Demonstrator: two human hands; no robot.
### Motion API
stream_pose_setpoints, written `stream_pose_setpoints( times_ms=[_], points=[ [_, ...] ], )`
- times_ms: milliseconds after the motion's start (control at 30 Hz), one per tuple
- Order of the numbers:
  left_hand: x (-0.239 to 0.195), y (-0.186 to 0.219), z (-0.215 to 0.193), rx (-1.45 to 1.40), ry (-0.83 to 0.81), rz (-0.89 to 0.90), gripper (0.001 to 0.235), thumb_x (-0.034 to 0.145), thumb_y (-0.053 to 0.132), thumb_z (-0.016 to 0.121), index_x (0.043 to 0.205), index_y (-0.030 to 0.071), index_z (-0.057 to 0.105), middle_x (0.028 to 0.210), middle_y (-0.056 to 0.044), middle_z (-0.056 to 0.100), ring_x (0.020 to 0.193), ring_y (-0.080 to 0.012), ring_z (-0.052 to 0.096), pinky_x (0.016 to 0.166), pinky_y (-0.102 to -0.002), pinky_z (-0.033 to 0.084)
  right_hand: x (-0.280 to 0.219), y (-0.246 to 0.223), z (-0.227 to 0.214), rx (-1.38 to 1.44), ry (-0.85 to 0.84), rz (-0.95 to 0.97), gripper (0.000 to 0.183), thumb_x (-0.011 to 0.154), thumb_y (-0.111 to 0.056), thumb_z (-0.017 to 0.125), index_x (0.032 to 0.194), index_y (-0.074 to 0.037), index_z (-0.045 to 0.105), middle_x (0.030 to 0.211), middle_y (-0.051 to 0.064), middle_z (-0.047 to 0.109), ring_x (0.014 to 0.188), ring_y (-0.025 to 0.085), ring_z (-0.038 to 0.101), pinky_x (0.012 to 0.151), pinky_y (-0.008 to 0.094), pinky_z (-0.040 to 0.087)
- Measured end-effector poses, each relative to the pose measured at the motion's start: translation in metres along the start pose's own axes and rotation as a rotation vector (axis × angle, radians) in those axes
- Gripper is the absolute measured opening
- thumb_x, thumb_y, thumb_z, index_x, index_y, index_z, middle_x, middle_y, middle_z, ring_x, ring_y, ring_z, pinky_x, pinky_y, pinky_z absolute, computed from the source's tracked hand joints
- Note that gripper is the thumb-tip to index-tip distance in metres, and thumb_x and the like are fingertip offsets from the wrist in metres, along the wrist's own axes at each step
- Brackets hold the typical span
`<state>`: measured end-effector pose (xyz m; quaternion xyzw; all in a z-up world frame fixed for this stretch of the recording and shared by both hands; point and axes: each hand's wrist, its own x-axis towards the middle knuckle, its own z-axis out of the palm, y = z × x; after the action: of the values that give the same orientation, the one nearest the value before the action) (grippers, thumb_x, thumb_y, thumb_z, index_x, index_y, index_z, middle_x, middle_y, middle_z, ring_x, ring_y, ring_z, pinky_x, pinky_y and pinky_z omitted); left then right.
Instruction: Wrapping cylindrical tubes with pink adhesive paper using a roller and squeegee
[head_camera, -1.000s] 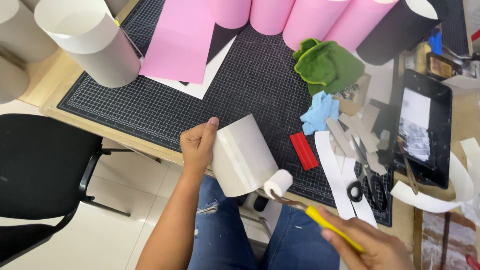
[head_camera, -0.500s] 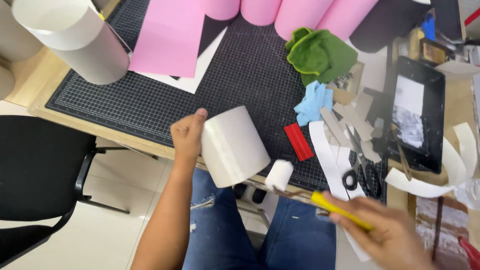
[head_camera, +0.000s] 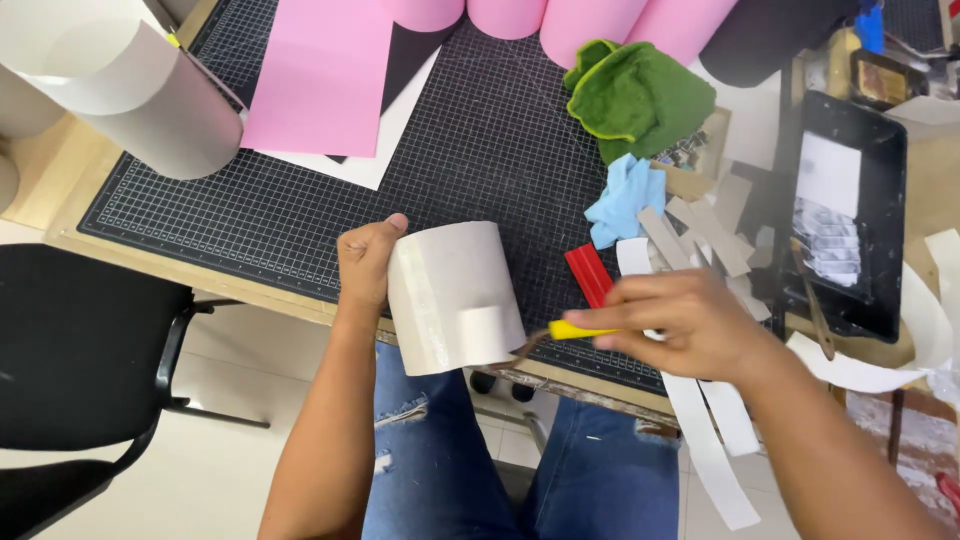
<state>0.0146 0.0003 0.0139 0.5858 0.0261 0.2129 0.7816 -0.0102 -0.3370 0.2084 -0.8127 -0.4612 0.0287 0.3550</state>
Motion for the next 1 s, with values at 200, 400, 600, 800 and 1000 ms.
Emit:
stream_pose_setpoints(
  times_ms=[200, 400, 600, 800, 1000],
  points=[
    [0.004, -0.012, -0.011, -0.038, 0.065, -0.096, 0.049, 0.096, 0.015, 0.07, 0.049, 0.014, 0.054, 0.038, 0.002, 0.041, 0.034, -0.0067, 0.032, 0.036, -0.022, 0.027, -0.052, 0.047, 0.007, 0.114, 0.058, 0.268, 0.029, 0.075, -0.011, 0.082, 0.101, -0.022, 0.087, 0.069, 0.005, 0.081, 0.041, 0.014, 0.056, 0.044, 0.029, 0.045],
    [0.005, -0.019, -0.021, -0.083, 0.08, -0.15, 0.05, 0.095, 0.017, 0.069, 0.048, 0.017, 0.051, 0.037, 0.002, 0.039, 0.033, -0.0059, 0.032, 0.036, -0.022, 0.026, -0.05, 0.047, 0.008, 0.242, 0.158, 0.242, 0.027, 0.075, -0.007, 0.083, 0.102, -0.012, 0.086, 0.074, 0.009, 0.08, 0.05, 0.014, 0.059, 0.049, 0.028, 0.048],
    [-0.002, 0.015, -0.005, -0.072, 0.086, -0.186, 0.053, 0.094, 0.019, 0.066, 0.046, 0.02, 0.045, 0.036, 0.003, 0.034, 0.035, -0.0056, 0.026, 0.037, -0.022, 0.022, -0.034, 0.039, 0.045, 0.38, 0.133, 0.181, 0.029, 0.077, -0.006, 0.082, 0.106, -0.012, 0.084, 0.073, 0.013, 0.08, 0.05, 0.018, 0.061, 0.052, 0.031, 0.048],
    [-0.002, 0.014, -0.009, 0.039, 0.095, -0.193, 0.053, 0.095, 0.023, 0.061, 0.046, 0.021, 0.042, 0.037, 0.004, 0.031, 0.04, -0.0051, 0.024, 0.041, -0.024, 0.021, -0.07, 0.055, 0.042, 0.381, 0.176, 0.252, 0.029, 0.077, -0.005, 0.081, 0.104, -0.011, 0.086, 0.072, 0.013, 0.08, 0.054, 0.017, 0.064, 0.053, 0.032, 0.05],
    [-0.002, 0.016, -0.011, 0.023, 0.117, -0.234, 0.051, 0.091, 0.023, 0.062, 0.045, 0.021, 0.041, 0.036, 0.004, 0.03, 0.04, -0.0054, 0.02, 0.04, -0.023, 0.019, -0.077, 0.052, 0.046, 0.39, 0.228, 0.264, 0.03, 0.075, -0.002, 0.082, 0.104, -0.007, 0.085, 0.071, 0.012, 0.08, 0.054, 0.017, 0.066, 0.053, 0.031, 0.052]
  ],
)
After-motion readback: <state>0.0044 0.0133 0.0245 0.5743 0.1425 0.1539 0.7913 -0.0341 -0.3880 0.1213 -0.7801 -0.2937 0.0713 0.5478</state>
